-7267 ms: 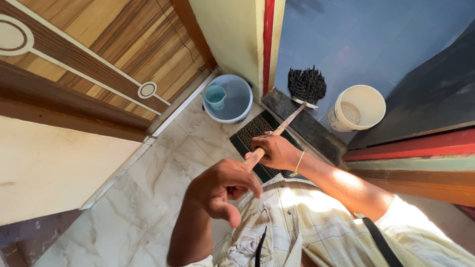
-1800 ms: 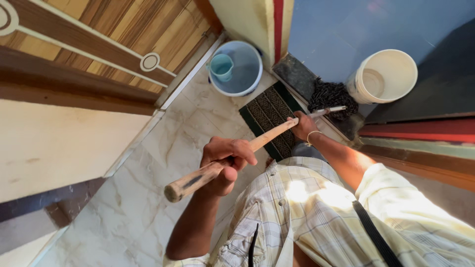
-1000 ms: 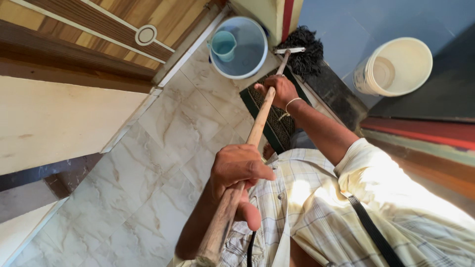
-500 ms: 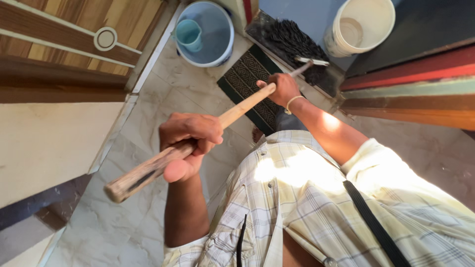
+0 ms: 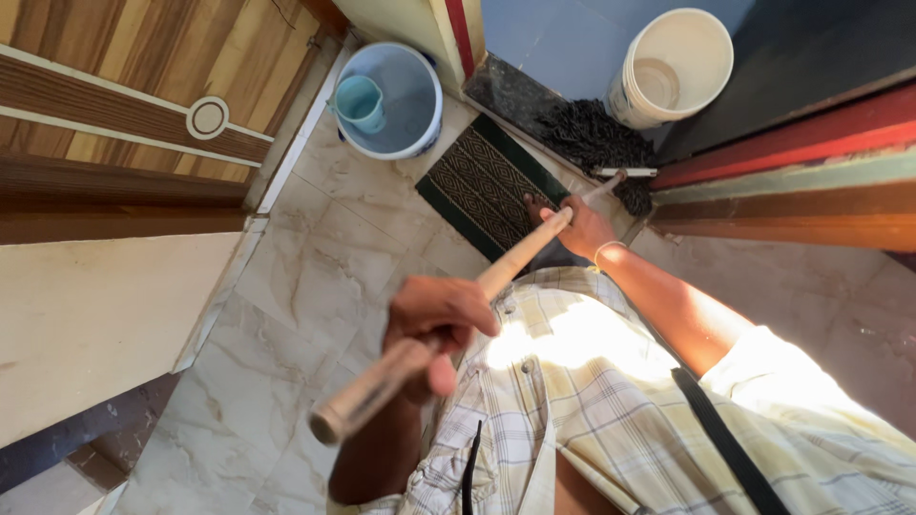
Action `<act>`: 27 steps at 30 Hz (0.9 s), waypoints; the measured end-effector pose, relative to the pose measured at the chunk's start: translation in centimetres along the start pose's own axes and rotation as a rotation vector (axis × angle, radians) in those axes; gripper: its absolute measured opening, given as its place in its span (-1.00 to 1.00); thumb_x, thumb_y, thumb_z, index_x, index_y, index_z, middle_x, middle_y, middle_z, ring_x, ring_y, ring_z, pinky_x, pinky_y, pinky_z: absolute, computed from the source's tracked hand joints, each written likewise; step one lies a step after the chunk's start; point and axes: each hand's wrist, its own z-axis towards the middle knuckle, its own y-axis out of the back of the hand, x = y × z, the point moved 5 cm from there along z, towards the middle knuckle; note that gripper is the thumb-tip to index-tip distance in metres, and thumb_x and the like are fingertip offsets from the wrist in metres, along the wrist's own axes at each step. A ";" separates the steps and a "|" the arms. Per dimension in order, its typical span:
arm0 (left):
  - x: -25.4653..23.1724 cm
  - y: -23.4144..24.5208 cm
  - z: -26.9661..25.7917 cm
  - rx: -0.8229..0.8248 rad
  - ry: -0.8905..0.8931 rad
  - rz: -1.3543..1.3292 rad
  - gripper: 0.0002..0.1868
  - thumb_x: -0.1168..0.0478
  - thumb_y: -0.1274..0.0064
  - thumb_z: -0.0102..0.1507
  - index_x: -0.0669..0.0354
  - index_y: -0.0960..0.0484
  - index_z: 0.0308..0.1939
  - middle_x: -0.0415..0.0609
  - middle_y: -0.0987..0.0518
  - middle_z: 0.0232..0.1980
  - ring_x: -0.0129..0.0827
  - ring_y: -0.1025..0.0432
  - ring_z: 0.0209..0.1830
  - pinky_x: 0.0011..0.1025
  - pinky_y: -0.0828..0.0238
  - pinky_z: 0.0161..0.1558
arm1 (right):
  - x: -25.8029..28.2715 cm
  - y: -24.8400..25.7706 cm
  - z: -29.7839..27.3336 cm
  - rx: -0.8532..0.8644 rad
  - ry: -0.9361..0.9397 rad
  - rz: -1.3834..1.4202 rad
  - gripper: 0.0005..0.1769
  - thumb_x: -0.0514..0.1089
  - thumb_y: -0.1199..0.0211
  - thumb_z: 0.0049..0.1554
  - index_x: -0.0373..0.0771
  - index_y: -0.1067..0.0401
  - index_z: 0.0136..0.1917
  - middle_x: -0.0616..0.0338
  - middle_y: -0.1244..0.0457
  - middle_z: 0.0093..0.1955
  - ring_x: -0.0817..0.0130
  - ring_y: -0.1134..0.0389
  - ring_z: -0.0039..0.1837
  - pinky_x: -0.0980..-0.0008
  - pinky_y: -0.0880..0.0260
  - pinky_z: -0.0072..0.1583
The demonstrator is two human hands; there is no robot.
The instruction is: The person mops the bathroom floor using a mop, moving it back and forth across the tiles. The person also briefly touches the door frame while continuing to mop.
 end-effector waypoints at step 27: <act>-3.3 5.9 1.7 -0.476 -0.161 0.345 -0.14 -0.59 0.09 0.21 0.23 -0.64 -0.30 -0.27 -0.19 -0.64 -0.46 -0.13 -0.61 -0.42 -0.06 -0.50 | 21.8 -7.3 17.0 0.281 0.536 -0.244 -0.45 0.33 -0.30 0.21 -0.13 -0.44 0.20 -0.36 -0.13 0.35 -0.21 -0.27 0.28 -0.01 -0.36 0.18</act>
